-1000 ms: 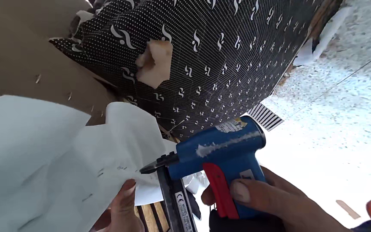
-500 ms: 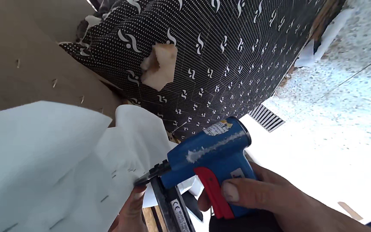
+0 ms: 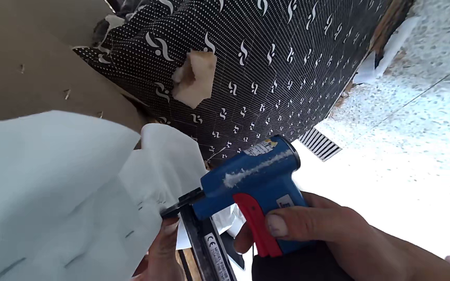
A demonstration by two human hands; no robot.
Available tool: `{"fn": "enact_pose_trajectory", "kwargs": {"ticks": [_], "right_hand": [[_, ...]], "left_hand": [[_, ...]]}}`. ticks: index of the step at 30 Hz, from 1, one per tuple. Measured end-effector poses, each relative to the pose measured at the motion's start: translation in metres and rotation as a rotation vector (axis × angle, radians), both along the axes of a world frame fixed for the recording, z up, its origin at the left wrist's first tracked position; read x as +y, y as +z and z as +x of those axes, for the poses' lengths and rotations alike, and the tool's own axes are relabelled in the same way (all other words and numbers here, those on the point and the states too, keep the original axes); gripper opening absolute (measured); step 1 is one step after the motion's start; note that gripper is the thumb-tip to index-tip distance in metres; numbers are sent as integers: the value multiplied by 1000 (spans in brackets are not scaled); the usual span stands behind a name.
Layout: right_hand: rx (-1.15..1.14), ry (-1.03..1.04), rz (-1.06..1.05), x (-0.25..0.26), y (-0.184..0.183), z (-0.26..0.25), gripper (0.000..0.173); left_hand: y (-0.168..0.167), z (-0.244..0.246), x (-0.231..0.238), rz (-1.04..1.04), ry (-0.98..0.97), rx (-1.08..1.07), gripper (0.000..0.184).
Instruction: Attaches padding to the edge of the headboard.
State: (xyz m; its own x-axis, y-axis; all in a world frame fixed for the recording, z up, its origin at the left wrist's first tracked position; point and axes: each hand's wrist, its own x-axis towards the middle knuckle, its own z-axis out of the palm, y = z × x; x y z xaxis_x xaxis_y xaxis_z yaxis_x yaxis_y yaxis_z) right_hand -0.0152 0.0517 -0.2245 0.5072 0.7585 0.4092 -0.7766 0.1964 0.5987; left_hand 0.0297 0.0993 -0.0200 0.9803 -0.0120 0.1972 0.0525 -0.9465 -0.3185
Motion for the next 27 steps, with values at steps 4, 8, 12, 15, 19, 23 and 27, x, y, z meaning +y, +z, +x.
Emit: {"fn": "enact_pose_trajectory", "kwargs": {"ticks": [4,8,12,15,19,23,27], "right_hand": [[8,1,24,1,0,3,25],[-44,-1,44,2,-1,9,23],[-104,13,19,2,1,20,21],[-39,30,-20,-1,3,12,22],[85,65,-87,-14,-9,-15,31],[118,36,-105,-21,-14,-30,35],[99,-17,-137,-20,1,-35,31]], "left_hand": [[2,-2,5,-11,-16,-15,40],[-4,1,1,20,-31,-23,32],[4,3,6,40,-41,0,38],[15,1,17,95,-48,37,65],[37,-11,17,194,-55,158,101],[67,-14,20,331,-91,203,87],[37,-6,19,360,-200,8,109]]}}
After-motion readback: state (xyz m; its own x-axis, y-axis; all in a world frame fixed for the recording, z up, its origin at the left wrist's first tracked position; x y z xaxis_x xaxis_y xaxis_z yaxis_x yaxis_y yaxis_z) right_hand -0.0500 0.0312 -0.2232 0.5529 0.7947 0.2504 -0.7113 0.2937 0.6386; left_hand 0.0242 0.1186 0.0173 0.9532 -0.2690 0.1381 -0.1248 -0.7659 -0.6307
